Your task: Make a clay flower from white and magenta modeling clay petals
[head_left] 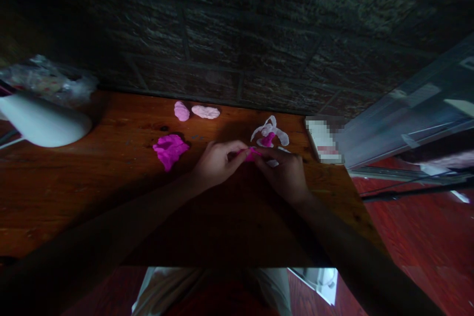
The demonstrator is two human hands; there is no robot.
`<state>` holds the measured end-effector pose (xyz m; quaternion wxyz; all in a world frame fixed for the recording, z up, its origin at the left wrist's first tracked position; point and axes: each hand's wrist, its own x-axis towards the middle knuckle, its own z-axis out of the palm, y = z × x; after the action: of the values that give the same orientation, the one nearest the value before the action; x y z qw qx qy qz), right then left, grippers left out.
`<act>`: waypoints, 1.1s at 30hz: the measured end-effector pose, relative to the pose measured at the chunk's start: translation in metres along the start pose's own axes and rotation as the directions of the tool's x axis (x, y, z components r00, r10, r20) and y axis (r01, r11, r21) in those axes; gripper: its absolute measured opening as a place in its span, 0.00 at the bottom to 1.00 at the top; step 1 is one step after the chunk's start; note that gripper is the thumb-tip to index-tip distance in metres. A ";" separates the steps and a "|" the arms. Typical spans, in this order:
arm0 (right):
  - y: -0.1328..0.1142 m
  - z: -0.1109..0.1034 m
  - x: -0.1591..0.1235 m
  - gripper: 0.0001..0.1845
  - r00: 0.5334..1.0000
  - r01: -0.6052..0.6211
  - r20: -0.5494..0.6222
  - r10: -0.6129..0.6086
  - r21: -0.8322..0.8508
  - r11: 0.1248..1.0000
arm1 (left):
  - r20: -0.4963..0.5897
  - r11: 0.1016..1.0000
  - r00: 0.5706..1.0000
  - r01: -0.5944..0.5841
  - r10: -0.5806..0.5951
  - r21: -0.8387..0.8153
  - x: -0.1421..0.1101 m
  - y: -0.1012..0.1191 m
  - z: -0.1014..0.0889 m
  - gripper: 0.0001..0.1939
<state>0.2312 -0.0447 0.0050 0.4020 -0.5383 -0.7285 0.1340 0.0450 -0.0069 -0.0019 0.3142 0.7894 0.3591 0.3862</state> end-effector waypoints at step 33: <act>0.040 -0.038 0.027 0.13 0.880 -0.236 -0.261 0.397 0.485 0.842 | -0.122 0.971 0.988 -0.064 0.094 0.230 0.051 0.008 0.003 0.09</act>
<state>0.2833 -0.0143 0.0162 0.6078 -0.5634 -0.4945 0.2620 0.0730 0.0295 0.0227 0.1825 0.8063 0.3890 0.4066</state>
